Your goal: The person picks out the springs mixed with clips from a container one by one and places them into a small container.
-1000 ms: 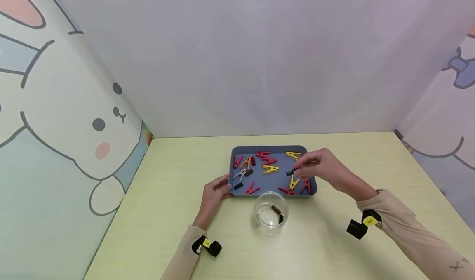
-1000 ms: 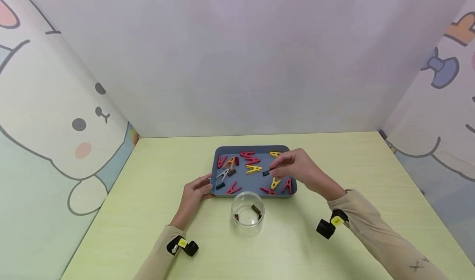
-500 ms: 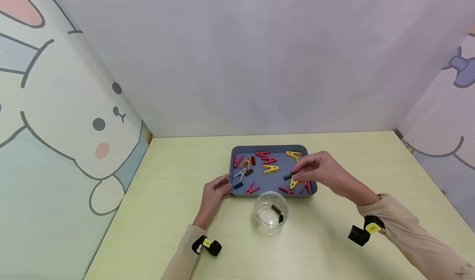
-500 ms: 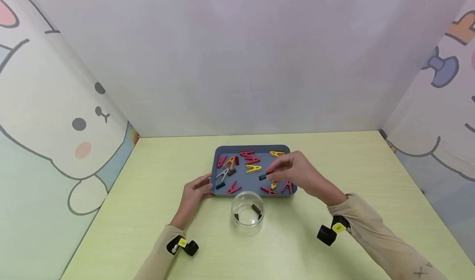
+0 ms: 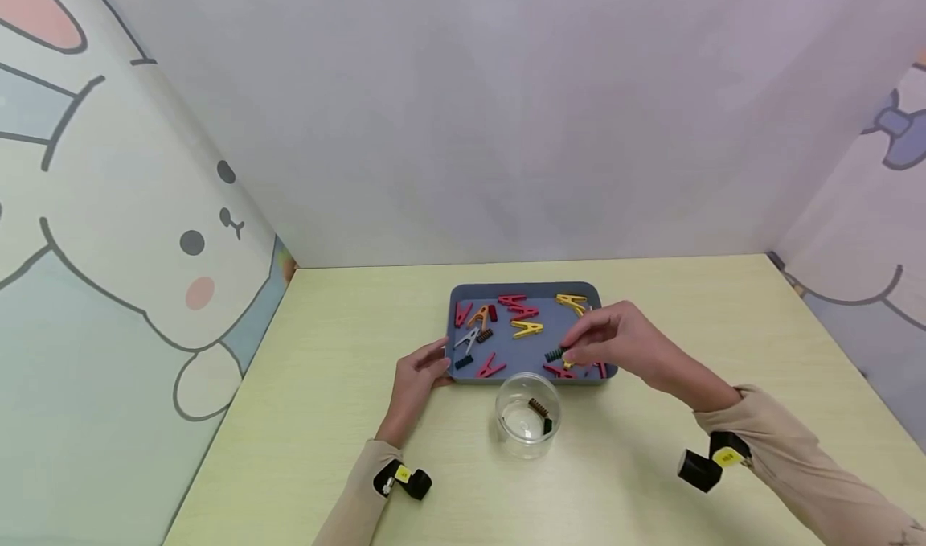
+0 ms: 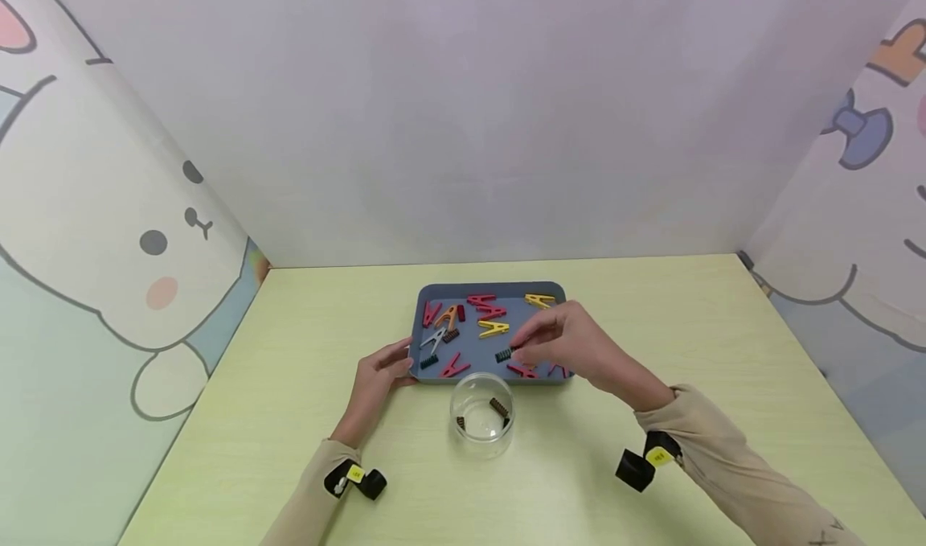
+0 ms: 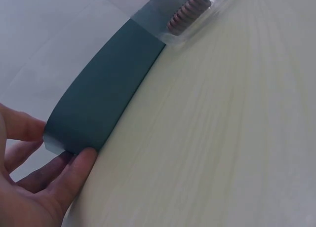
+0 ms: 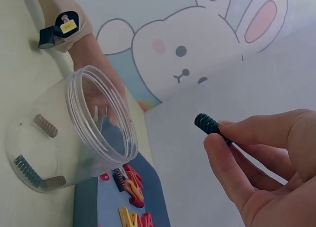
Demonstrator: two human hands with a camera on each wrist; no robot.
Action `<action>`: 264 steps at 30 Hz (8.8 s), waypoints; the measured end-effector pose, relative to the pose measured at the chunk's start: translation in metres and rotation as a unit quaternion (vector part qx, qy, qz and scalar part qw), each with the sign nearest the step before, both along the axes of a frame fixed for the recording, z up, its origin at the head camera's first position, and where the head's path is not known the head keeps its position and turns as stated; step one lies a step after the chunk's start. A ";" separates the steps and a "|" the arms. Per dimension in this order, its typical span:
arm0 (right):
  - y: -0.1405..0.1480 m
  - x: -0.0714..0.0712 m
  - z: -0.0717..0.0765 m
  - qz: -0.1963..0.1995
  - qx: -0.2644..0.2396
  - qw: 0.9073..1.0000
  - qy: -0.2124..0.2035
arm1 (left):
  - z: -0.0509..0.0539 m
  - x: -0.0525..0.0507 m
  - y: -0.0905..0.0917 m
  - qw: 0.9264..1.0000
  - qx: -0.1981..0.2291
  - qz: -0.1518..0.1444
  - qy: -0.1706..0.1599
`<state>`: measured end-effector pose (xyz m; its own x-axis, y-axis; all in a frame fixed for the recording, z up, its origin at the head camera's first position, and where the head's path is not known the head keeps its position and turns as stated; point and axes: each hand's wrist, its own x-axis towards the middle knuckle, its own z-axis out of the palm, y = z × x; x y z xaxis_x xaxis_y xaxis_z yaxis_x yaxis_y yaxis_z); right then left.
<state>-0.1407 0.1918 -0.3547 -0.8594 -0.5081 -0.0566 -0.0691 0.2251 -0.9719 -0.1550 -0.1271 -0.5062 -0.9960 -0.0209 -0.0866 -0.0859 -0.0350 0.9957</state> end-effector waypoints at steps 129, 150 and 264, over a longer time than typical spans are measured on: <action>-0.037 0.008 0.004 0.045 0.142 0.950 0.274 | 0.004 -0.002 -0.002 1.000 -0.017 0.007 -0.003; -0.035 -0.021 -0.013 0.015 0.115 0.973 0.199 | 0.004 -0.001 -0.002 1.000 0.002 -0.004 -0.001; -0.100 -0.116 -0.105 0.027 0.168 0.981 0.089 | 0.043 0.011 0.000 0.998 -0.007 -0.041 -0.041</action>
<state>-0.2572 0.0913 -0.4597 -0.8432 -0.5315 -0.0807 -0.2509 0.5218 -0.8153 -0.1444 -0.1274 -0.4632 -0.9839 0.0591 -0.1687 -0.1696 -0.0106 0.9854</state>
